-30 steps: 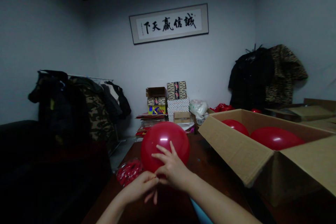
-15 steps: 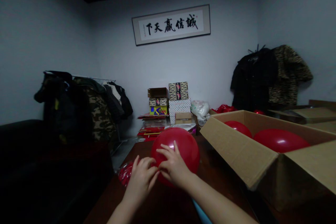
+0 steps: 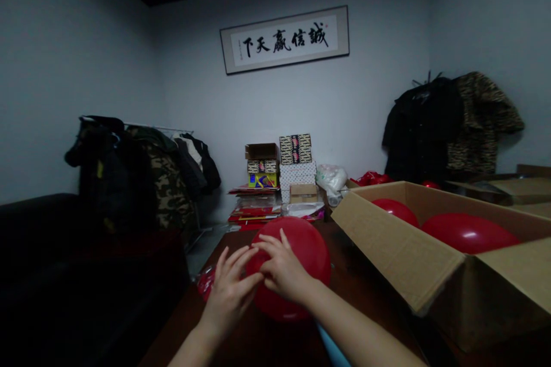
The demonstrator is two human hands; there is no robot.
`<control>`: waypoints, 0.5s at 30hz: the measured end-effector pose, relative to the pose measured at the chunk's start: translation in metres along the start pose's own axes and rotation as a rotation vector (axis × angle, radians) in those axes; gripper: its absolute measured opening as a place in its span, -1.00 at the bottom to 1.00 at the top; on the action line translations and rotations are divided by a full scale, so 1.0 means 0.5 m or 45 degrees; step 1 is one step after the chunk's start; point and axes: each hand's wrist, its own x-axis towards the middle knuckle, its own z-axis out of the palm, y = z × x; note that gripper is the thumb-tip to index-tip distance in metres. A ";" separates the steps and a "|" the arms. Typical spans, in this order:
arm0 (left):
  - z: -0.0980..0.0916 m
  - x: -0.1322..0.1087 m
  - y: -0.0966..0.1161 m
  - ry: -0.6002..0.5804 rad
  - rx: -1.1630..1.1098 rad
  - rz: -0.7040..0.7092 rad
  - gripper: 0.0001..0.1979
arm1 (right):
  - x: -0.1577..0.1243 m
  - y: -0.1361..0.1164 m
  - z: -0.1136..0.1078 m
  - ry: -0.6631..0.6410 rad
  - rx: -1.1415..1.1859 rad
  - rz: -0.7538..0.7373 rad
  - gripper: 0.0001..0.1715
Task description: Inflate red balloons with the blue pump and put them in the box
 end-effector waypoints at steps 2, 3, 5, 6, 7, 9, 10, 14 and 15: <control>0.003 0.001 -0.008 -0.017 0.017 0.061 -0.86 | 0.006 -0.001 -0.003 -0.014 0.017 -0.027 -0.90; 0.004 0.000 -0.013 -0.015 0.030 0.093 -0.85 | 0.009 0.000 -0.003 -0.021 0.027 -0.037 -0.91; 0.004 -0.003 -0.022 0.003 0.057 0.167 -0.82 | 0.014 0.002 -0.003 -0.033 0.045 -0.057 -0.94; 0.003 -0.005 -0.026 0.015 0.070 0.205 -0.82 | 0.017 0.002 -0.002 -0.041 0.052 -0.069 -0.95; 0.002 -0.006 -0.030 0.027 0.080 0.240 -0.81 | 0.019 0.003 -0.001 -0.046 0.056 -0.079 -0.96; -0.002 -0.007 -0.034 0.041 0.095 0.283 -0.81 | 0.024 0.001 0.000 -0.050 0.065 -0.085 -0.96; -0.004 -0.007 -0.035 0.041 0.099 0.290 -0.81 | 0.026 0.000 0.000 -0.052 0.071 -0.084 -0.96; -0.010 -0.003 -0.036 0.028 0.106 0.304 -0.86 | 0.030 -0.006 -0.004 -0.073 0.098 -0.082 -0.95; -0.011 -0.003 -0.035 0.026 0.107 0.303 -0.87 | 0.031 -0.007 -0.006 -0.079 0.105 -0.085 -0.95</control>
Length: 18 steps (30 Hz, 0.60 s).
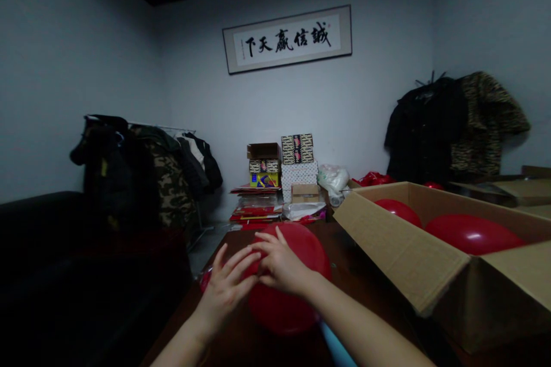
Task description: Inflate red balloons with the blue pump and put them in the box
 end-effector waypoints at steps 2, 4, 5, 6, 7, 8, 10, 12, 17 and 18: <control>-0.002 0.001 0.001 -0.003 -0.010 -0.024 -0.89 | 0.001 -0.001 -0.004 -0.006 0.008 -0.003 -0.95; -0.005 -0.002 0.003 -0.024 -0.037 -0.053 -0.91 | 0.002 0.001 -0.008 -0.003 0.008 -0.002 -0.94; -0.007 -0.004 0.004 -0.051 -0.054 -0.064 -0.93 | 0.002 0.001 -0.011 -0.004 0.010 -0.002 -0.94; -0.008 -0.006 0.005 -0.084 -0.070 -0.069 -0.94 | 0.002 0.002 -0.014 -0.004 0.012 0.000 -0.94; -0.010 -0.009 0.005 -0.123 -0.082 -0.072 -0.92 | 0.002 0.003 -0.017 -0.008 0.016 -0.001 -0.93; -0.012 -0.012 0.004 -0.166 -0.091 -0.077 -0.87 | 0.001 0.003 -0.021 -0.011 0.023 -0.003 -0.92; -0.015 -0.018 0.002 -0.236 -0.098 -0.104 -0.81 | -0.001 0.004 -0.026 -0.012 0.048 -0.006 -0.91; -0.019 -0.021 -0.001 -0.278 -0.098 -0.153 -0.82 | -0.004 0.005 -0.026 0.000 0.101 0.009 -0.91; -0.025 -0.018 -0.007 -0.207 -0.151 -0.371 -0.95 | -0.013 0.016 -0.004 0.108 0.250 0.076 -0.89; -0.026 -0.016 -0.007 -0.174 -0.188 -0.420 -0.91 | -0.015 0.019 0.004 0.130 0.268 0.083 -0.88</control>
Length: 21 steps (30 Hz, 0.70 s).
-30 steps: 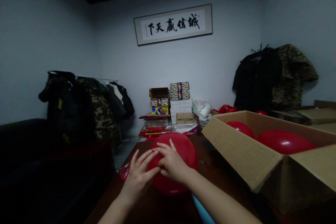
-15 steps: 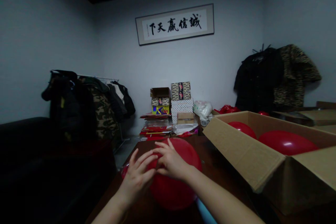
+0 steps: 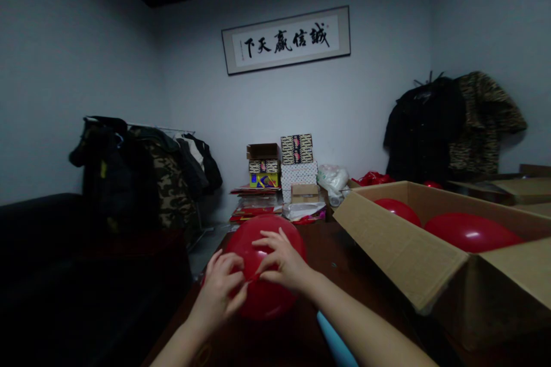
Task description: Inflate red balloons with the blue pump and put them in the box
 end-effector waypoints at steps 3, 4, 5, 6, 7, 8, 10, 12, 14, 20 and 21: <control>0.004 0.009 0.008 0.121 -0.192 -0.112 -0.84 | -0.003 0.012 0.020 0.067 0.044 0.020 -0.88; 0.008 0.012 0.012 0.161 -0.262 -0.140 -0.84 | -0.004 0.015 0.027 0.084 0.054 0.022 -0.88; 0.012 0.015 0.017 0.183 -0.323 -0.156 -0.83 | -0.004 0.017 0.033 0.097 0.059 0.018 -0.88; 0.017 0.018 0.023 0.187 -0.369 -0.163 -0.83 | -0.004 0.019 0.038 0.107 0.061 0.009 -0.87; 0.022 0.020 0.028 0.173 -0.404 -0.158 -0.83 | -0.004 0.020 0.043 0.120 0.059 -0.003 -0.88; 0.026 0.022 0.033 0.144 -0.423 -0.145 -0.83 | -0.004 0.021 0.046 0.130 0.054 -0.010 -0.88; 0.028 0.024 0.039 0.069 -0.393 -0.106 -0.82 | -0.006 0.021 0.047 0.141 0.033 -0.004 -0.88; 0.021 0.025 0.039 0.004 -0.258 -0.061 -0.79 | -0.011 0.020 0.045 0.132 0.010 0.026 -0.87; 0.007 0.024 0.032 -0.029 -0.075 -0.006 -0.78 | -0.018 0.018 0.041 0.127 0.000 0.051 -0.89; -0.011 0.014 -0.020 -0.061 0.134 -0.094 -0.73 | -0.037 0.017 0.038 0.141 0.007 0.049 -0.92; -0.007 0.010 -0.028 -0.087 0.124 -0.152 -0.70 | -0.037 0.017 0.039 0.145 0.024 0.040 -0.92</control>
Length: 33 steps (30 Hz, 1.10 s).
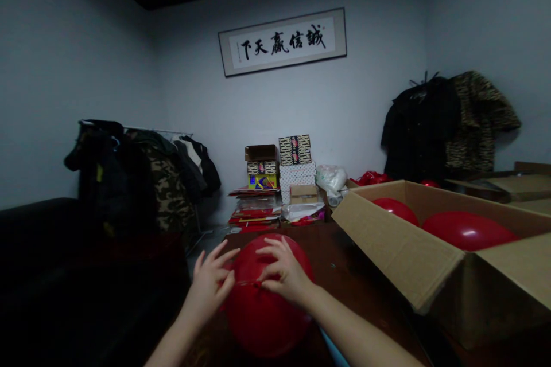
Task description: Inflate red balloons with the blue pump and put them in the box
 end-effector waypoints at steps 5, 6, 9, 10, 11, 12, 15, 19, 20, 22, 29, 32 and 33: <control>0.005 -0.006 -0.007 -0.159 -0.065 0.128 -0.77 | 0.008 -0.006 -0.003 0.091 0.095 0.035 -0.92; -0.001 -0.004 -0.001 -0.194 -0.088 0.191 -0.80 | 0.010 -0.007 -0.004 0.088 0.102 0.045 -0.92; -0.024 0.005 0.018 -0.281 -0.135 0.291 -0.84 | 0.014 -0.010 -0.004 0.047 0.114 0.065 -0.90; -0.028 0.008 0.023 -0.305 -0.139 0.298 -0.84 | 0.015 -0.010 -0.003 0.041 0.119 0.068 -0.90; -0.030 0.010 0.025 -0.308 -0.147 0.297 -0.82 | 0.015 -0.011 -0.002 0.047 0.126 0.067 -0.91; -0.029 0.011 0.026 -0.294 -0.153 0.282 -0.79 | 0.014 -0.011 -0.001 0.060 0.132 0.061 -0.91; -0.013 0.008 0.020 -0.194 -0.204 0.172 -0.68 | 0.013 -0.014 0.000 0.132 0.162 0.046 -0.93; 0.011 0.000 0.014 -0.035 -0.406 -0.021 -0.55 | 0.010 -0.023 -0.001 0.247 0.241 0.058 -0.87; 0.015 0.000 0.015 0.005 -0.464 -0.050 -0.53 | 0.010 -0.025 0.000 0.264 0.239 0.055 -0.86; 0.023 0.002 0.020 0.064 -0.552 -0.093 -0.52 | 0.011 -0.028 0.003 0.253 0.168 0.020 -0.85; 0.037 0.003 0.030 -0.053 -0.468 -0.165 -0.59 | 0.016 -0.039 0.001 0.152 -0.186 -0.049 -0.89; 0.032 0.002 0.038 -0.146 -0.312 -0.190 -0.62 | 0.014 -0.047 -0.005 0.170 -0.307 -0.104 -0.89; 0.031 0.003 0.042 -0.160 -0.281 -0.196 -0.63 | 0.014 -0.049 -0.005 0.165 -0.338 -0.128 -0.88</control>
